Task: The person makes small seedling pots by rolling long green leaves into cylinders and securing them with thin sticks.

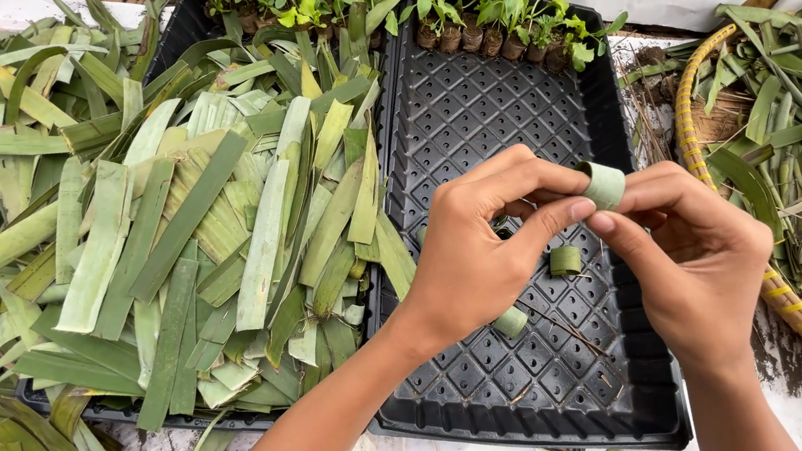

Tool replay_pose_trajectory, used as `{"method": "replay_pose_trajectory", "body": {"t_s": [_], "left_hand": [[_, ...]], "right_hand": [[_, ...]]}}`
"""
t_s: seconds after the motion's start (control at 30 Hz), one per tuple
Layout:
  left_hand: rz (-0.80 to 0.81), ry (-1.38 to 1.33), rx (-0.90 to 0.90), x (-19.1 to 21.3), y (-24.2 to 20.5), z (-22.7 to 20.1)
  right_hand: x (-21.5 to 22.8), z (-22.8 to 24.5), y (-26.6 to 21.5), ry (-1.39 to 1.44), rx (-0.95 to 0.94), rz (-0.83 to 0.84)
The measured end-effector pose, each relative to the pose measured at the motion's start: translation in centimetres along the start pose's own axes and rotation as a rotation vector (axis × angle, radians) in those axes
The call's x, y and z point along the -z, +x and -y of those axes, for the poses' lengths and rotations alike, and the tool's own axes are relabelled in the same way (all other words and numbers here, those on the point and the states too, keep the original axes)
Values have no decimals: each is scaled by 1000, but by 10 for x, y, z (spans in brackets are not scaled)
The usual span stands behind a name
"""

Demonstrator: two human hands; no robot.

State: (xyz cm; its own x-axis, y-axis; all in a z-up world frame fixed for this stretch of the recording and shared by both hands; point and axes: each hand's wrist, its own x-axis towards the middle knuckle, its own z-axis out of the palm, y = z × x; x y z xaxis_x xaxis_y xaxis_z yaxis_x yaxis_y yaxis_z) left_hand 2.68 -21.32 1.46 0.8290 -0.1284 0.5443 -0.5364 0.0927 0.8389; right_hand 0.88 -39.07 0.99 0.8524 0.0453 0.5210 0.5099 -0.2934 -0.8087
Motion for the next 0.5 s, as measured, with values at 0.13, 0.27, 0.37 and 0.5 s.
{"method": "replay_pose_trajectory", "body": {"t_s": [0.13, 0.27, 0.37, 0.5], "left_hand": [[-8, 102, -74, 0, -1, -2], [-11, 97, -55, 0, -1, -1], [-12, 138, -63, 0, 0, -2], [-39, 150, 17, -2, -2, -1]], "right_hand": [[-1, -8, 0, -12, -8, 1], [-3, -7, 1, -29, 30, 8], [-7, -6, 2, -59, 70, 0], [-8, -1, 4, -19, 13, 58]]}}
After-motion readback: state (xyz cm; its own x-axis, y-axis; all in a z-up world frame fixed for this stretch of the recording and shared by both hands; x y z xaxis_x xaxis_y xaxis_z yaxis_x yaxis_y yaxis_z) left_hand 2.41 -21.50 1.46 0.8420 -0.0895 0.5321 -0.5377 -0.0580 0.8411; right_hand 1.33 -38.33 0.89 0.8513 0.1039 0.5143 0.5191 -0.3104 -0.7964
